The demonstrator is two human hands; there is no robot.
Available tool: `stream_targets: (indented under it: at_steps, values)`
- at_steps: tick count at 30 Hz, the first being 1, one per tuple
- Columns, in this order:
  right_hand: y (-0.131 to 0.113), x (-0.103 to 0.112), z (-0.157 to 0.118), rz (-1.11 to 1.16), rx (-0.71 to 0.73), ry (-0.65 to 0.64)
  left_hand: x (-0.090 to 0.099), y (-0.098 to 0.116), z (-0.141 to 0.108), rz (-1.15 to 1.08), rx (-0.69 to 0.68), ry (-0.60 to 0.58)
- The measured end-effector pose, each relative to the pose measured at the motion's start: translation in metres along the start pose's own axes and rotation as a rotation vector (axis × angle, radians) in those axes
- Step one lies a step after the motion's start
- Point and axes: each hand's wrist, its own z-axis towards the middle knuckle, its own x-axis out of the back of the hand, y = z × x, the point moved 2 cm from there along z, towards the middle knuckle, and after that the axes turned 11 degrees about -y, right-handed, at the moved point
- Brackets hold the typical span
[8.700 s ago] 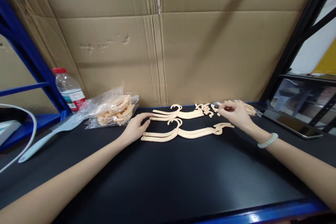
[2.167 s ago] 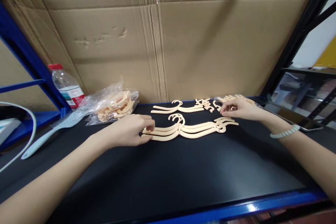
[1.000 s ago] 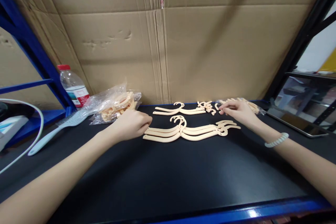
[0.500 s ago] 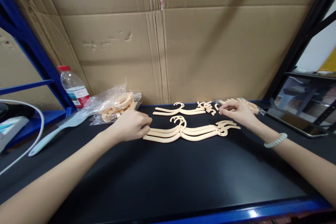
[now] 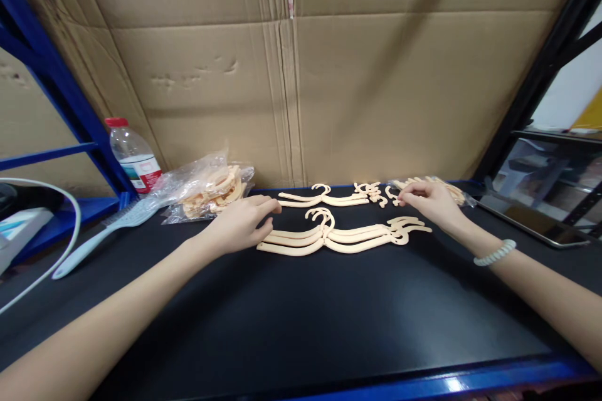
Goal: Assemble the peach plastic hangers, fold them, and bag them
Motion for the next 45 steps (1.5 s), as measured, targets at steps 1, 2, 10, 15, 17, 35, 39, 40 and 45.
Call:
stream_targets:
  at_steps: [1,2,10,15,17,35,39,40,45]
  values:
    - [0.0,0.0,0.0,0.004,0.005,0.006,-0.002,-0.001,0.001,-0.072,0.006,0.032]
    - [0.001,0.0,0.0,0.005,0.011,0.015,-0.005,-0.002,0.001,-0.152,0.015,0.059]
    - [0.003,-0.004,0.001,0.057,0.013,0.036,-0.034,-0.023,0.007,-0.689,0.165,0.137]
    - [0.0,-0.005,0.001,0.115,0.036,0.052,-0.047,-0.033,0.009,-0.771,0.189,0.138]
    - [-0.001,-0.005,0.001,0.126,0.028,0.053,-0.048,-0.032,0.009,-0.769,0.174,0.123]
    - [0.015,-0.01,0.007,0.125,-0.021,0.037,-0.041,-0.025,0.006,-0.683,0.234,0.156]
    - [0.014,-0.011,0.007,0.176,-0.027,0.03,-0.039,-0.025,0.006,-0.667,0.238,0.166]
    - [0.014,-0.011,0.007,0.177,-0.025,0.029,-0.038,-0.025,0.006,-0.666,0.235,0.167]
    - [0.018,-0.011,0.008,0.15,-0.007,0.036,-0.04,-0.026,0.006,-0.665,0.224,0.18]
